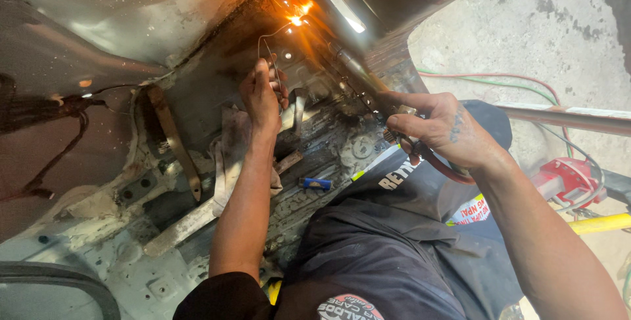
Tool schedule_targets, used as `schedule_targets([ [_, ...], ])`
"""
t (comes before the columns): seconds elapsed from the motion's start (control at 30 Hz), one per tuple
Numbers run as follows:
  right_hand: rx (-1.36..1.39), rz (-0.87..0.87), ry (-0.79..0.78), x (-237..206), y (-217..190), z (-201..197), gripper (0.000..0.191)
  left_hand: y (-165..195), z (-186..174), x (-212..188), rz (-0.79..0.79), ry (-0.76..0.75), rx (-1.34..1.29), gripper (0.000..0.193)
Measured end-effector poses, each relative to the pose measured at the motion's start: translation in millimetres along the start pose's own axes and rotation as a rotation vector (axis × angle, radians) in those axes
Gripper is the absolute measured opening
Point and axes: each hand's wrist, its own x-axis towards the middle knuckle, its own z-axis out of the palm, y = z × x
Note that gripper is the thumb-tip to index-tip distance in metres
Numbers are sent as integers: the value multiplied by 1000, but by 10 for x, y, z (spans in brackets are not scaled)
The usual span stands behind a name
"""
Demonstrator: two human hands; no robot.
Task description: The person welds a seam on a car's underbody frame using a handheld welding torch and filler rod. They repeatedly heat the joint, feed the rod into the molten area, and tap the weld with a hammer to shape and consolidate the bead.
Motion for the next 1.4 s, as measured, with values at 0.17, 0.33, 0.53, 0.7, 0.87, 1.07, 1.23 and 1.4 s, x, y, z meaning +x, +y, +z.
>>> schedule_targets([
  [0.17, 74, -2, -25, 22, 11, -7, 49, 2, -17, 7, 21, -39, 0, 43],
  [0.33, 78, 6, -43, 38, 30, -32, 48, -3, 3, 14, 2, -17, 4, 41],
  [0.53, 63, -16, -39, 42, 26, -25, 48, 21, 14, 19, -27, -5, -19, 41],
  [0.7, 49, 17, -19, 24, -7, 5, 49, 43, 32, 26, -12, -3, 3, 41],
  [0.87, 56, -4, -30, 16, -31, 18, 48, 62, 54, 32, -16, -19, 4, 41],
  [1.07, 40, 5, -12, 18, -20, 22, 50, 68, 27, 26, -1, -23, -23, 42],
  [1.23, 50, 18, -9, 31, -14, 24, 49, 80, 29, 29, -25, -13, -13, 42],
  [1.4, 38, 35, 2, 29, -26, 24, 49, 97, 58, 42, -92, 33, -14, 41],
])
